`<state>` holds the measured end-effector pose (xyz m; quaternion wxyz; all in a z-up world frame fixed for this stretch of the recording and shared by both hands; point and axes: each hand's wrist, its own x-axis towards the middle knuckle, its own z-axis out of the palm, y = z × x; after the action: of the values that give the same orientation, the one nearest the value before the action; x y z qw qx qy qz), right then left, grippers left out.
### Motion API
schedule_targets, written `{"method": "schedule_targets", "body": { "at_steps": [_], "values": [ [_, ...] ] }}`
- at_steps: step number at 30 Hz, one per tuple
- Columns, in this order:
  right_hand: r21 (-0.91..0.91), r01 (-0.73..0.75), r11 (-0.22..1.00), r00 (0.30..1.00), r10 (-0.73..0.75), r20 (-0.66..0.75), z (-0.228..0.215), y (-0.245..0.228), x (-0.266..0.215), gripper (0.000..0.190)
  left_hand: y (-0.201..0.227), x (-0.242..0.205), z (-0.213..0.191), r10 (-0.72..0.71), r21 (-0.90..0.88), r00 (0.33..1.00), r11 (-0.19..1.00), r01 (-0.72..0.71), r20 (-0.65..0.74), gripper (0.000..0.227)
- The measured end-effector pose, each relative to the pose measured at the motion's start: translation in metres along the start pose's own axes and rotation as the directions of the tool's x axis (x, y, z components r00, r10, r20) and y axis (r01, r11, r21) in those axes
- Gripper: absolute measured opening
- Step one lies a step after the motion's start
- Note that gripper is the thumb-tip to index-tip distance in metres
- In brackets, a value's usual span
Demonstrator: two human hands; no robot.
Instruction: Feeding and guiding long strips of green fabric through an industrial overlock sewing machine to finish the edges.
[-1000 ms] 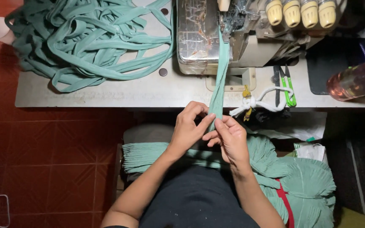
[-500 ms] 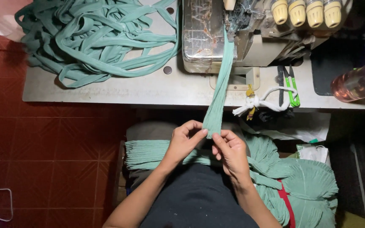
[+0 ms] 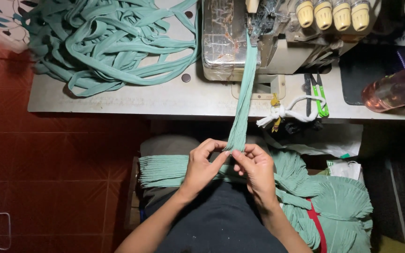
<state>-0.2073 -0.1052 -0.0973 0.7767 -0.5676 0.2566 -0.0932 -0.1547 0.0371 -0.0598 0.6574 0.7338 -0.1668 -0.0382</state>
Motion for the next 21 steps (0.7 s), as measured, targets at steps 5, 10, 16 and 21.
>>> {"method": "schedule_targets", "body": {
  "at_steps": [5,10,16,21],
  "values": [
    [-0.064,0.068,0.996,0.997,-0.071,-0.041,0.006,-0.011,-0.015,0.011,0.013,-0.01,0.004,0.265,0.166,0.962,0.954,-0.251,-0.067,0.005],
    [-0.038,0.068,0.997,0.997,-0.069,-0.034,0.003,-0.011,-0.018,0.014,0.028,-0.008,0.002,0.55,0.291,0.835,0.796,-0.53,0.017,0.01],
    [0.047,0.057,0.997,0.998,-0.057,0.0,0.002,-0.012,-0.024,0.025,0.039,-0.007,0.001,0.663,0.43,0.743,0.646,-0.631,0.095,0.005],
    [0.074,0.07,0.995,0.996,-0.073,0.042,0.004,-0.02,-0.03,0.021,0.041,-0.011,0.0,0.654,0.51,0.744,0.598,-0.618,0.135,0.012]
  ]
}}
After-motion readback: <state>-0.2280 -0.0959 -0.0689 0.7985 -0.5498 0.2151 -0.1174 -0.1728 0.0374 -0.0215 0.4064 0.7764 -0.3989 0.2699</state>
